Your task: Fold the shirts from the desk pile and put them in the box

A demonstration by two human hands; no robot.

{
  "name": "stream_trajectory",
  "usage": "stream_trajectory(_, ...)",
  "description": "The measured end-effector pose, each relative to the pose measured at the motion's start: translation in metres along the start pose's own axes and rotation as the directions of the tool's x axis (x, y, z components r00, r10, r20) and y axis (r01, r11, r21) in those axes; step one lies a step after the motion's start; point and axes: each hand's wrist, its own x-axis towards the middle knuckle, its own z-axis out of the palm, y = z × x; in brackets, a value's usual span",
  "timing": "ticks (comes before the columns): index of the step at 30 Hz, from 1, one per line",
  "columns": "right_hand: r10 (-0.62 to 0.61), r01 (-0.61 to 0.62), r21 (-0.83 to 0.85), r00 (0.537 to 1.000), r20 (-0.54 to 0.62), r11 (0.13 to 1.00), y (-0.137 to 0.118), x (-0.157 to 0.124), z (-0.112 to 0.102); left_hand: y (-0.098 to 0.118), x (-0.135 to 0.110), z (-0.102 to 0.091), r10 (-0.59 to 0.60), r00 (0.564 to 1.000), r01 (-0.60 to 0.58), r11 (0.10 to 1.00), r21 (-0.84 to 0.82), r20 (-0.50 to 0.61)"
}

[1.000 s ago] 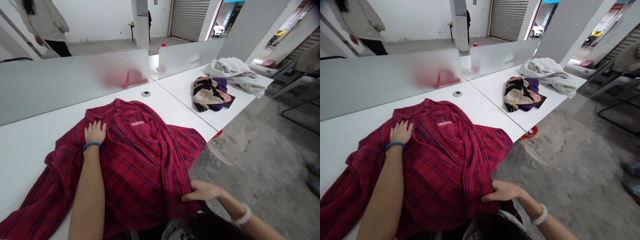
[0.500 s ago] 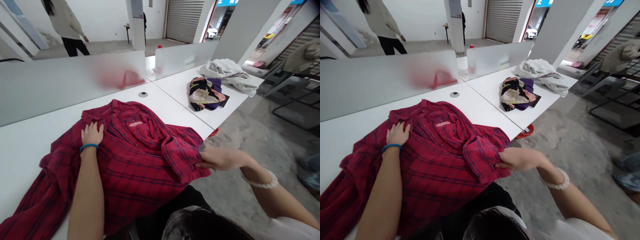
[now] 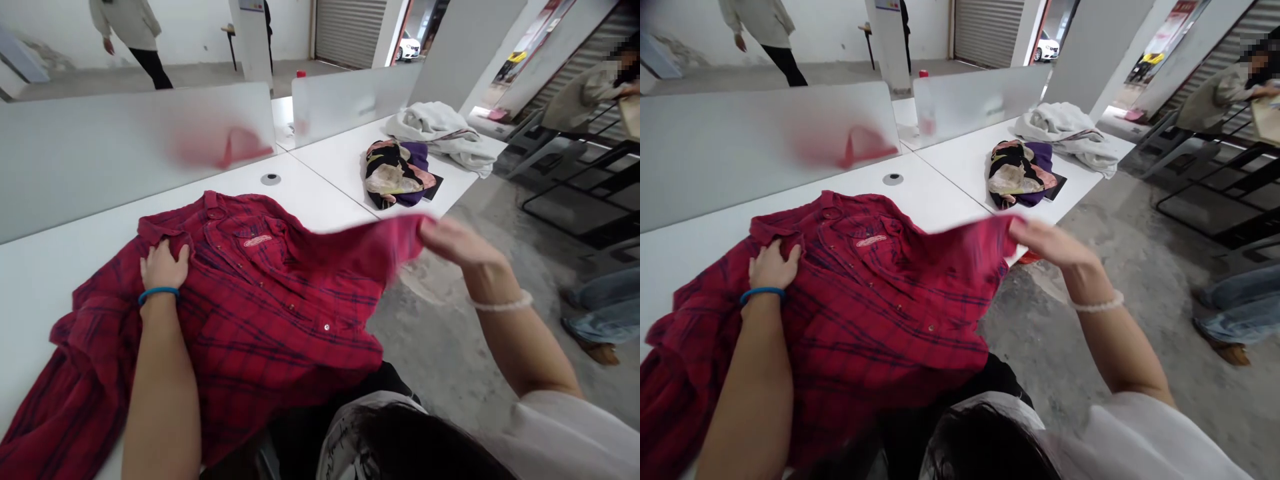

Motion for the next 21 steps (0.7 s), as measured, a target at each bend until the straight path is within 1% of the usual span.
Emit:
stream_trajectory(1, -0.039, 0.055, 0.122, 0.990, -0.134, 0.991, 0.000, 0.012, -0.005, 0.000, -0.001, -0.002, -0.011, 1.000, 0.011, 1.000, -0.014, -0.023)
stream_trajectory(2, -0.060, 0.107, 0.230, 0.978, -0.199, 0.967, 0.002, 0.022, -0.009, 0.001, -0.002, -0.005, -0.026, 0.998, 0.025, 0.999, -0.028, -0.053)
stream_trajectory(3, -0.063, 0.133, 0.314, 0.973, -0.223, 0.940, 0.005, 0.028, -0.011, 0.001, -0.004, -0.008, -0.040, 0.994, 0.036, 0.998, -0.044, -0.097)
stream_trajectory(4, -0.041, 0.133, 0.363, 0.967, -0.252, 0.922, 0.010, 0.031, -0.011, 0.002, -0.005, -0.012, -0.043, 0.987, 0.034, 0.998, -0.061, -0.155)
stream_trajectory(5, -0.001, 0.099, 0.392, 0.970, -0.244, 0.915, 0.017, 0.029, -0.008, 0.003, -0.006, -0.016, -0.026, 0.976, 0.010, 0.997, -0.074, -0.218)
stream_trajectory(6, 0.044, 0.043, 0.407, 0.978, -0.202, 0.913, 0.025, 0.023, -0.001, 0.005, -0.008, -0.020, 0.013, 0.961, -0.036, 0.996, -0.079, -0.277)
stream_trajectory(7, 0.090, -0.037, 0.404, 0.989, -0.113, 0.914, 0.034, 0.014, 0.008, 0.007, -0.009, -0.023, 0.076, 0.947, -0.105, 0.992, -0.074, -0.313)
stream_trajectory(8, 0.128, -0.126, 0.381, 0.992, 0.021, 0.916, 0.043, 0.002, 0.020, 0.010, -0.010, -0.025, 0.159, 0.936, -0.188, 0.980, -0.063, -0.314)
stream_trajectory(9, 0.157, -0.215, 0.321, 0.968, 0.195, 0.923, 0.052, -0.011, 0.033, 0.014, -0.010, -0.026, 0.248, 0.928, -0.273, 0.961, -0.053, -0.277)
stream_trajectory(10, 0.181, -0.285, 0.226, 0.902, 0.392, 0.931, 0.060, -0.025, 0.047, 0.017, -0.011, -0.025, 0.326, 0.921, -0.344, 0.938, -0.051, -0.214)
stream_trajectory(11, 0.200, -0.321, 0.124, 0.802, 0.563, 0.939, 0.067, -0.038, 0.060, 0.021, -0.011, -0.022, 0.387, 0.911, -0.398, 0.915, -0.060, -0.139)
stream_trajectory(12, 0.212, -0.318, 0.030, 0.695, 0.687, 0.948, 0.074, -0.050, 0.072, 0.024, -0.012, -0.017, 0.430, 0.900, -0.434, 0.898, -0.070, -0.068)
stream_trajectory(13, 0.216, -0.292, -0.037, 0.612, 0.760, 0.956, 0.081, -0.061, 0.083, 0.027, -0.012, -0.012, 0.454, 0.891, -0.454, 0.888, -0.072, -0.010)
stream_trajectory(14, 0.216, -0.262, -0.074, 0.570, 0.793, 0.962, 0.088, -0.071, 0.092, 0.030, -0.012, -0.006, 0.462, 0.886, -0.459, 0.886, -0.061, 0.031)
stream_trajectory(15, 0.214, -0.241, -0.088, 0.571, 0.792, 0.967, 0.096, -0.079, 0.100, 0.032, -0.013, 0.000, 0.459, 0.887, -0.457, 0.888, -0.038, 0.058)
stream_trajectory(17, 0.223, -0.246, -0.078, 0.645, 0.731, 0.966, 0.115, -0.094, 0.114, 0.035, -0.014, 0.010, 0.436, 0.898, -0.439, 0.898, 0.029, 0.059)
stream_trajectory(19, 0.268, -0.338, -0.007, 0.733, 0.626, 0.941, 0.137, -0.106, 0.124, 0.036, -0.014, 0.016, 0.422, 0.907, -0.421, 0.904, 0.076, 0.003)
stream_trajectory(21, 0.363, -0.464, 0.134, 0.816, 0.450, 0.876, 0.156, -0.114, 0.132, 0.036, -0.014, 0.019, 0.435, 0.900, -0.431, 0.899, 0.083, -0.036)
